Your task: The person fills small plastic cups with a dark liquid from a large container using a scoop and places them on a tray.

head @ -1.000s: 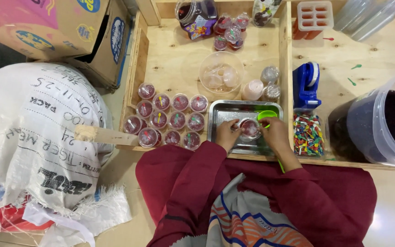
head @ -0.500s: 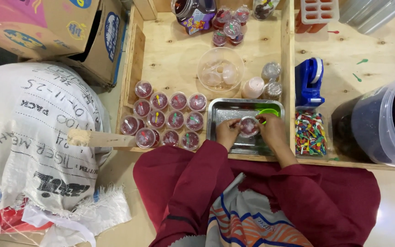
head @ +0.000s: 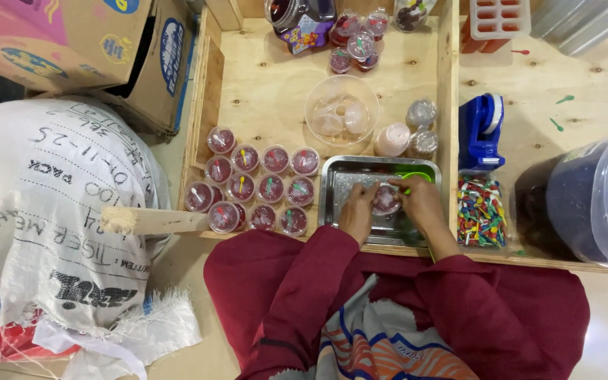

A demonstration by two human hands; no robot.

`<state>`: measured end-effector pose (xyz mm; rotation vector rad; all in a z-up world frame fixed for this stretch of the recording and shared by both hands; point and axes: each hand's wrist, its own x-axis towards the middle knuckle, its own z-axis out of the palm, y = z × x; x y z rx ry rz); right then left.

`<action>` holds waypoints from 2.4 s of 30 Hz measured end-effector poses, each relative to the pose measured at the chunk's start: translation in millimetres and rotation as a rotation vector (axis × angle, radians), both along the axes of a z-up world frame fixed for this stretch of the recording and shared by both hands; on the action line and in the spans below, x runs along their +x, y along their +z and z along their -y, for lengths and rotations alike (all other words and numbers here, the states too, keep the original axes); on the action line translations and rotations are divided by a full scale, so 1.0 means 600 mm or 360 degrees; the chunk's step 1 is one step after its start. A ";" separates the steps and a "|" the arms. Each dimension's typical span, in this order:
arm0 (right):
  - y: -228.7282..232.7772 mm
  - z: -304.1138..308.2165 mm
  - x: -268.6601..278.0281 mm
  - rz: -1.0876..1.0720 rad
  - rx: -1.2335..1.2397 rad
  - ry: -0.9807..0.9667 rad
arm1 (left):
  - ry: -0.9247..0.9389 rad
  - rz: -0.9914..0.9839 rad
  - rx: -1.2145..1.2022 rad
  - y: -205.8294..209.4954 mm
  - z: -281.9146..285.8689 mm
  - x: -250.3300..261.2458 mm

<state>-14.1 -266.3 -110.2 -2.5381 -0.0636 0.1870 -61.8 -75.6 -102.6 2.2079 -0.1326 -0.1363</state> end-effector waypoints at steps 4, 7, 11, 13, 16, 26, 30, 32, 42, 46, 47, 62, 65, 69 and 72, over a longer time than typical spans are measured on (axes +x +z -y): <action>-0.001 0.000 0.009 -0.0050 -0.0058 0.0001 | -0.0120 0.0017 0.0164 0.017 0.010 0.014; 0.000 0.001 0.015 -0.0154 -0.0021 -0.0029 | -0.0166 0.0055 0.0268 0.008 0.015 0.020; 0.047 -0.012 0.020 -0.0445 0.0164 -0.0160 | -0.0239 0.0199 0.0525 -0.012 0.025 0.025; 0.073 -0.021 0.019 -0.0560 0.0235 -0.0215 | -0.0246 0.0231 0.0592 -0.025 0.029 0.027; 0.081 -0.027 0.023 -0.0585 0.0171 -0.0215 | -0.0280 0.0355 0.0713 -0.038 0.030 0.030; 0.043 -0.028 0.008 -0.0677 0.0185 -0.0333 | -0.0477 0.0261 0.0468 -0.028 -0.013 0.044; 0.041 -0.033 -0.008 -0.0672 0.0248 -0.0380 | -0.0328 0.0234 0.0323 0.004 -0.015 0.026; 0.046 -0.033 -0.013 -0.0635 0.0222 -0.0369 | -0.0278 0.0290 0.0324 0.010 -0.008 0.021; 0.058 -0.033 0.015 -0.0440 0.0151 -0.0223 | -0.0209 0.0400 0.0390 0.023 0.007 0.021; 0.025 -0.035 0.030 -0.0321 0.0149 -0.0149 | -0.0212 0.0352 0.0351 0.020 0.009 0.023; 0.021 -0.036 0.034 -0.0335 0.0177 -0.0137 | -0.0204 0.0365 0.0383 0.018 0.010 0.023; -0.011 -0.031 0.038 -0.0412 0.0191 -0.0217 | -0.0218 0.0332 0.0410 0.007 0.011 0.028; -0.032 -0.022 0.034 -0.0399 0.0130 -0.0240 | -0.0222 0.0333 0.0409 0.007 0.013 0.024; 0.028 -0.027 0.013 -0.0739 0.0900 -0.0552 | -0.0230 0.0322 0.0343 0.014 0.008 0.029; 0.010 -0.016 0.004 -0.0860 0.1150 -0.0654 | -0.0248 0.0370 0.0388 0.011 0.008 0.029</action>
